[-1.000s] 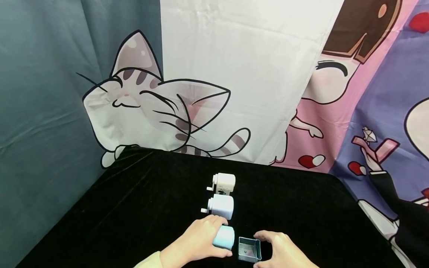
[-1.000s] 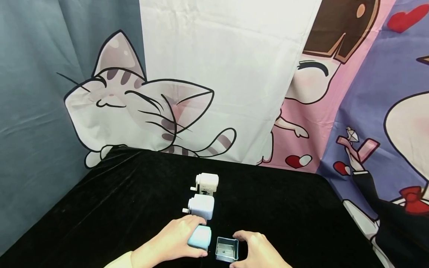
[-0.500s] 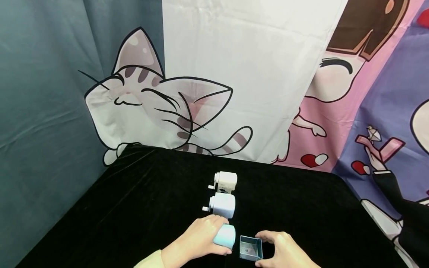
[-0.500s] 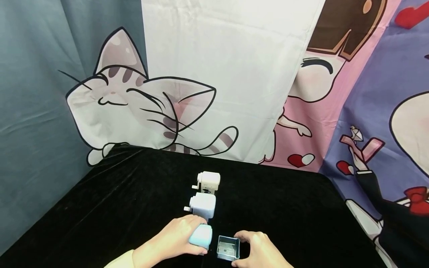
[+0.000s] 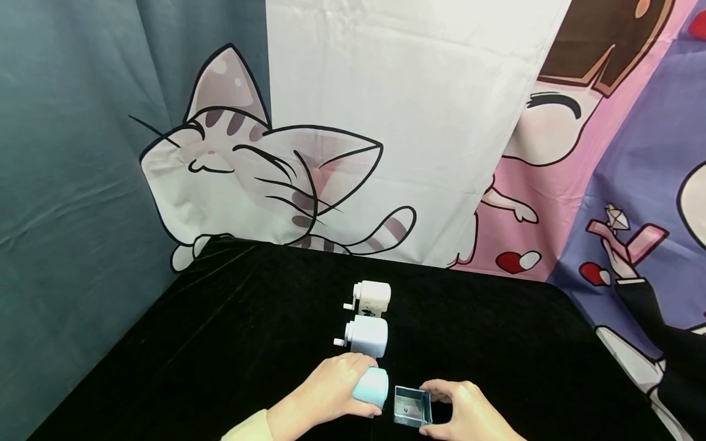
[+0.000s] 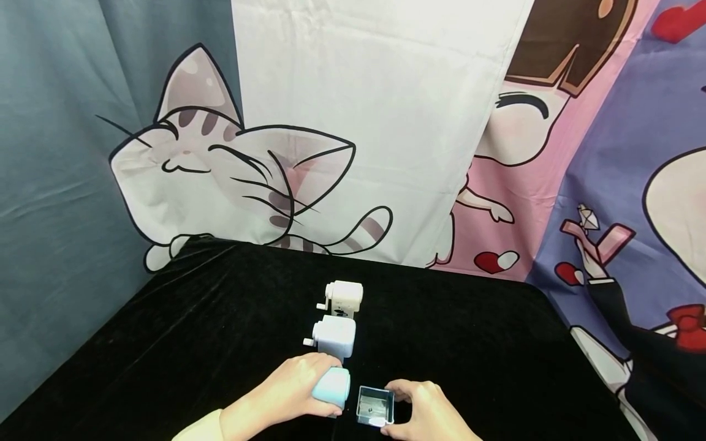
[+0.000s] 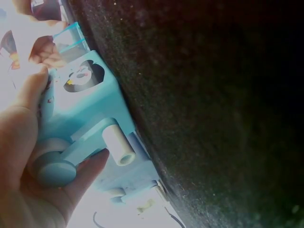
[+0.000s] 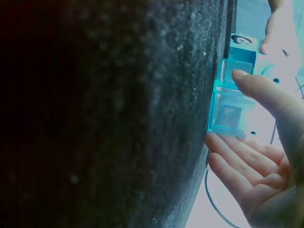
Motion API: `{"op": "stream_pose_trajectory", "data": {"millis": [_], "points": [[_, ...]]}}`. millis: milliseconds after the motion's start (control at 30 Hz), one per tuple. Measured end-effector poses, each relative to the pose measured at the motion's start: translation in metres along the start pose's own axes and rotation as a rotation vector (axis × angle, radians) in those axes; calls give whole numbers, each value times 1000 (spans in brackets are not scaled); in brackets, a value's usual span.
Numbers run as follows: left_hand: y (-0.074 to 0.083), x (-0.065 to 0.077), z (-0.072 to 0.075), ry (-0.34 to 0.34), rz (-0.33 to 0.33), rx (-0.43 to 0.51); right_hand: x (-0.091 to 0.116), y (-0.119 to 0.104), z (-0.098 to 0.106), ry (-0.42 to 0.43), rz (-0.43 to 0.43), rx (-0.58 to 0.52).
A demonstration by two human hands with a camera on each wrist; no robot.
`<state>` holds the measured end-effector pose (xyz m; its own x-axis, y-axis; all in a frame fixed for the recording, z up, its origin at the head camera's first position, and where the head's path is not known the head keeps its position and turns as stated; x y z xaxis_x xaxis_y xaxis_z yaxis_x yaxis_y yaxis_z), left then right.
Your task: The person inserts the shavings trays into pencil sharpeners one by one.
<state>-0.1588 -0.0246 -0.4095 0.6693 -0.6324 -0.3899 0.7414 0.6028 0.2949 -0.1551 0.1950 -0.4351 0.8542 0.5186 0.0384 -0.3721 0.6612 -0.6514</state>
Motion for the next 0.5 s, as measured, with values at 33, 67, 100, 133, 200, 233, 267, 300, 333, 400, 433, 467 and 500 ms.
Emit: {"op": "stream_pose_trajectory", "data": {"millis": [33, 67, 100, 133, 200, 233, 267, 300, 333, 400, 433, 467, 500], "points": [[0, 0, 0, 3, -2, -1, 0, 0, 0, -1, -1, -4], [0, 0, 0, 6, -4, -3, 0, 0, 0, -2, -2, -8], [0, 0, 0, 8, -6, -3, 1, 0, 0, 0, -1, -8], [0, 0, 0, 10, -7, -4, 1, 0, 0, 1, -3, -11], [0, 0, 0, 9, -6, -4, 1, 0, 0, 2, -5, -12], [0, 0, 0, 8, -5, -3, 1, 0, 0, 3, -5, -13], [0, 0, 0, 6, -3, -1, 1, -1, -1, 3, -4, -13], [0, 0, 0, 4, -1, -1, 1, -1, -1, 3, -3, -13], [0, 0, 0, 2, 2, 0, 1, -1, -1, -1, -8, -19], [0, 0, 0, -2, 5, 2, 1, -1, -1, -6, -15, -26], [0, 0, 0, -2, 5, 2, 1, -1, -1, -7, -19, -28], [0, 0, 0, -2, 5, 2, 1, -1, -2, -8, -23, -31], [0, 0, 0, 0, 3, 0, 1, -1, -2, -8, -25, -32]]}}
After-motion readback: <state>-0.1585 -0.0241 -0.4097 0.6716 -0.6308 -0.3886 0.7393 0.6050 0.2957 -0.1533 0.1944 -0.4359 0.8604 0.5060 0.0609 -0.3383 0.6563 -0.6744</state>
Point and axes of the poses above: each hand's wrist, its own x-axis away from the middle knuckle, its own z-axis out of the back of the hand, y = z × x, the point moved 5 cm from there along -x, towards the middle knuckle, and after that the axes turned 2 degrees about y, right-handed, at the moved point
